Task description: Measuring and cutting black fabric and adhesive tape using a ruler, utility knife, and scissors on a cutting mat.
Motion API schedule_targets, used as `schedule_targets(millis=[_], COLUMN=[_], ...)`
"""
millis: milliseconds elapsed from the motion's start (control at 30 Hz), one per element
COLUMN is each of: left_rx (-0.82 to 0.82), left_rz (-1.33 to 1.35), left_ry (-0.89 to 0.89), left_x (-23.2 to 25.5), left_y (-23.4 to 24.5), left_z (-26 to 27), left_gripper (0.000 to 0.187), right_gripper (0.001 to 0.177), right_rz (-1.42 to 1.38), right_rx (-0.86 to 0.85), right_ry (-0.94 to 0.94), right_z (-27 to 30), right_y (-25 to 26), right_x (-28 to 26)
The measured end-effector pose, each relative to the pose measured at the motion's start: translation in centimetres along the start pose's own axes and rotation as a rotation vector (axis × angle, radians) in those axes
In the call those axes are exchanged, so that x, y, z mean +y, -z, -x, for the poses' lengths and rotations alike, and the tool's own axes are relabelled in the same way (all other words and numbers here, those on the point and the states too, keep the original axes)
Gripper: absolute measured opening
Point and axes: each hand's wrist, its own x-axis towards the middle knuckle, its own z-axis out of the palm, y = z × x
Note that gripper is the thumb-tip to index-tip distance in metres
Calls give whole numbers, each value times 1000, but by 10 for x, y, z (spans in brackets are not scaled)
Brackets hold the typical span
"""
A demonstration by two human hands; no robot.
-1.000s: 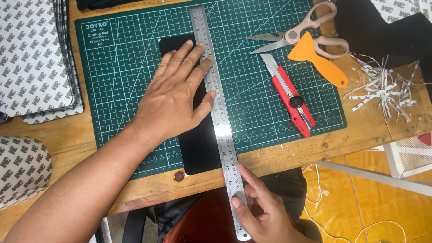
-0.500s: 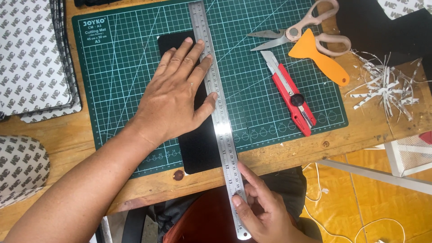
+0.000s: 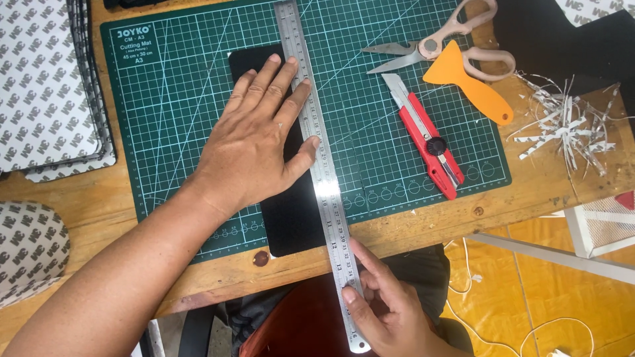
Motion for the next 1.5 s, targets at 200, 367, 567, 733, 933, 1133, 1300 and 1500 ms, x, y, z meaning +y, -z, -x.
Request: schedule_targets(millis=[200,367,567,733,933,1133,1300,1500], left_rx=[-3,0,38,17,-7,-51,-46,-61], left_rz=[-7,-20,-16,9,11,-10,-2,-13], left_ry=[0,-2,-17,-14,-6,11,14,12], left_x=[1,1,3,2,1,-1,-3,-3], left_y=[0,0,2,3,3,5,5,5], left_z=[0,0,1,1,1,-1,-1,-2], left_gripper=[72,73,71,79,85,88,89,91], right_gripper=[64,64,65,65,64,52,40,55], right_rz=[-13,-6,26,28,57,449,916,1170], right_rx=[4,-7,-1,2,-9,188,537,462], right_ry=[-21,-21,-27,-7,-8,226,471,337], right_z=[1,0,1,1,0,-1,-45,-96], right_y=[0,1,2,1,5,25,65,87], right_x=[1,0,2,2,0,0,-8,-29])
